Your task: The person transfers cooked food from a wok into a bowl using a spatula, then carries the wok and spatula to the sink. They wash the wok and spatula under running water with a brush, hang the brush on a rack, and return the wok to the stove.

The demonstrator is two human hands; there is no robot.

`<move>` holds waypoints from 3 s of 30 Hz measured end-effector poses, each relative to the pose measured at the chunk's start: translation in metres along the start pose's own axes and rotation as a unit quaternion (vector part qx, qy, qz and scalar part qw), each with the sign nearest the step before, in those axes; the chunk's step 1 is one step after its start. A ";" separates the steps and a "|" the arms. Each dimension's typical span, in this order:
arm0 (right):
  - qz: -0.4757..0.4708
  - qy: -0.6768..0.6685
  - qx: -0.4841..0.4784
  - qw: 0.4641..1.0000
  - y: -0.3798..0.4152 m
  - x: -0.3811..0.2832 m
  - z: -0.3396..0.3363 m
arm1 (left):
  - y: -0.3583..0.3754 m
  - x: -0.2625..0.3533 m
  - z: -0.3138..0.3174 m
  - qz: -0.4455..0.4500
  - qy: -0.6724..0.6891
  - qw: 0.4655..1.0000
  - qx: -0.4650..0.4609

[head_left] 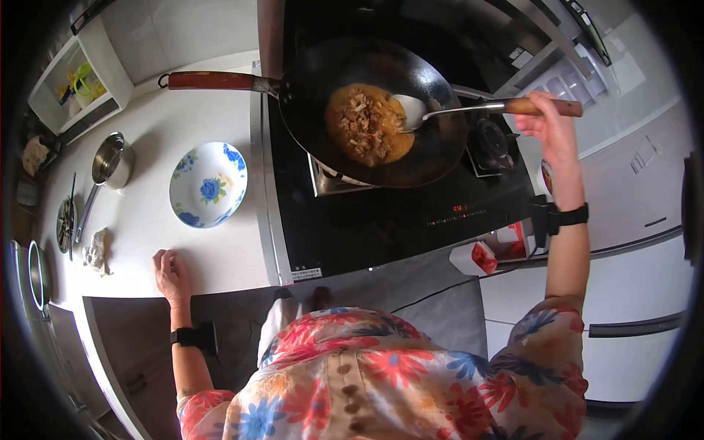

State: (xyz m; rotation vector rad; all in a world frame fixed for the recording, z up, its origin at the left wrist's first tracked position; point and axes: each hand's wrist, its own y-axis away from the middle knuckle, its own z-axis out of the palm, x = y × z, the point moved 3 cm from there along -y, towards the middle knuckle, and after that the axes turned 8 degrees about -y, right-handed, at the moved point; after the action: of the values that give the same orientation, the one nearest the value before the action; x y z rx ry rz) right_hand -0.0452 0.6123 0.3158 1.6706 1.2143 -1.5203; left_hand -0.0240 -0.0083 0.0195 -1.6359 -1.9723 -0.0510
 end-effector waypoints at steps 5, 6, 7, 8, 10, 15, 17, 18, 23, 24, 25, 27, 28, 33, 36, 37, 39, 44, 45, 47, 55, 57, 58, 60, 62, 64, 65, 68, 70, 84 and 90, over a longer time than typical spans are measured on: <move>-0.076 -0.015 -0.056 0.995 0.004 -0.003 0.014 | 0.001 -0.013 0.006 0.052 -0.036 0.997 0.036; -0.078 -0.013 -0.054 0.995 0.002 -0.005 0.016 | 0.001 -0.012 0.007 0.065 -0.043 0.996 0.046; -0.086 -0.002 -0.043 0.995 0.000 -0.005 0.021 | 0.000 -0.012 0.007 0.065 -0.031 0.996 0.044; -0.093 0.009 -0.034 0.995 -0.002 -0.005 0.026 | 0.001 -0.011 0.008 0.065 -0.028 0.996 0.046; -0.087 -0.002 -0.042 0.995 -0.002 0.001 0.040 | 0.001 -0.009 0.006 0.051 -0.013 0.998 0.039; -0.100 -0.011 -0.090 0.991 0.013 -0.007 0.056 | -0.001 -0.006 0.000 0.036 0.008 0.999 0.010; -0.147 0.017 -0.083 0.986 0.019 -0.020 0.055 | -0.003 -0.005 -0.003 0.050 0.014 0.999 0.010; -0.146 0.020 -0.080 0.986 0.023 -0.022 0.056 | -0.003 -0.004 -0.003 0.044 0.010 0.999 0.005; -0.144 -0.013 -0.054 0.988 0.038 -0.021 0.059 | -0.004 -0.006 -0.002 0.044 0.011 0.999 -0.002; -0.141 -0.025 -0.066 0.987 0.040 -0.019 0.062 | -0.004 -0.005 -0.003 0.063 0.002 0.998 0.007; -0.125 -0.010 -0.070 0.990 0.040 -0.015 0.061 | -0.004 -0.005 -0.003 0.081 -0.007 0.997 0.016; -0.120 -0.021 -0.061 0.991 0.041 -0.014 0.062 | -0.004 -0.005 -0.003 0.081 -0.007 0.997 0.015; -0.116 -0.033 -0.052 0.991 0.041 -0.013 0.062 | -0.004 -0.005 -0.003 0.080 -0.006 0.997 0.016; -0.122 -0.048 -0.069 0.989 0.041 -0.018 0.063 | -0.003 -0.006 -0.004 0.080 0.000 0.997 0.011; -0.115 -0.033 -0.071 0.990 0.038 -0.018 0.069 | -0.003 -0.005 -0.004 0.075 0.009 0.997 0.006; -0.108 -0.027 -0.070 0.991 0.036 -0.018 0.070 | -0.003 -0.004 -0.005 0.073 0.010 0.997 0.007; -0.101 -0.028 -0.074 0.992 0.033 -0.018 0.070 | -0.003 -0.004 -0.005 0.074 0.009 0.997 0.007; -0.096 -0.038 -0.078 0.992 0.030 -0.027 0.062 | -0.002 -0.003 -0.004 0.071 0.020 0.997 0.021; -0.098 -0.038 -0.083 0.991 0.031 -0.029 0.061 | -0.002 -0.003 -0.004 0.073 0.016 0.997 0.020; -0.100 -0.038 -0.088 0.990 0.034 -0.033 0.062 | -0.002 -0.003 -0.004 0.076 0.012 0.997 0.019; -0.137 0.016 -0.068 0.988 0.045 -0.041 0.068 | -0.001 -0.005 -0.003 0.055 0.015 0.998 0.013; -0.130 0.002 -0.086 0.988 0.049 -0.049 0.062 | -0.001 -0.005 -0.003 0.058 0.013 0.998 0.013; -0.121 -0.012 -0.102 0.987 0.051 -0.051 0.060 | -0.001 -0.005 -0.003 0.062 0.012 0.998 0.012; -0.118 -0.010 -0.125 0.985 0.056 -0.053 0.060 | -0.001 -0.004 -0.003 0.064 0.008 0.998 0.015; -0.115 -0.008 -0.146 0.982 0.059 -0.052 0.061 | -0.002 -0.003 -0.003 0.069 0.005 0.997 0.018; -0.108 0.064 -0.109 0.986 0.061 -0.048 0.063 | -0.002 -0.005 -0.003 0.073 0.006 0.997 0.021; -0.108 0.064 -0.108 0.986 0.061 -0.052 0.062 | -0.003 -0.004 -0.003 0.074 0.007 0.997 0.022; -0.067 0.082 -0.013 0.994 0.053 -0.071 0.041 | -0.001 -0.003 -0.004 0.083 0.010 0.996 0.028; -0.035 0.127 0.034 0.991 0.040 -0.081 0.015 | -0.002 -0.002 -0.005 0.080 0.012 0.996 0.028; -0.011 0.079 0.063 0.995 0.012 -0.056 0.023 | -0.001 -0.003 -0.006 0.090 -0.002 0.996 0.022; -0.008 0.157 0.098 0.983 0.002 -0.068 0.026 | -0.002 0.000 -0.007 0.079 0.009 0.996 0.026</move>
State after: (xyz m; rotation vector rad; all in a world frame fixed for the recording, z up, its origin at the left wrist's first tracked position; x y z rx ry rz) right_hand -0.0511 0.5726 0.3767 2.0967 1.2692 -1.4628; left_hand -0.0226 -0.0115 0.0259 -1.7463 -1.8098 0.0453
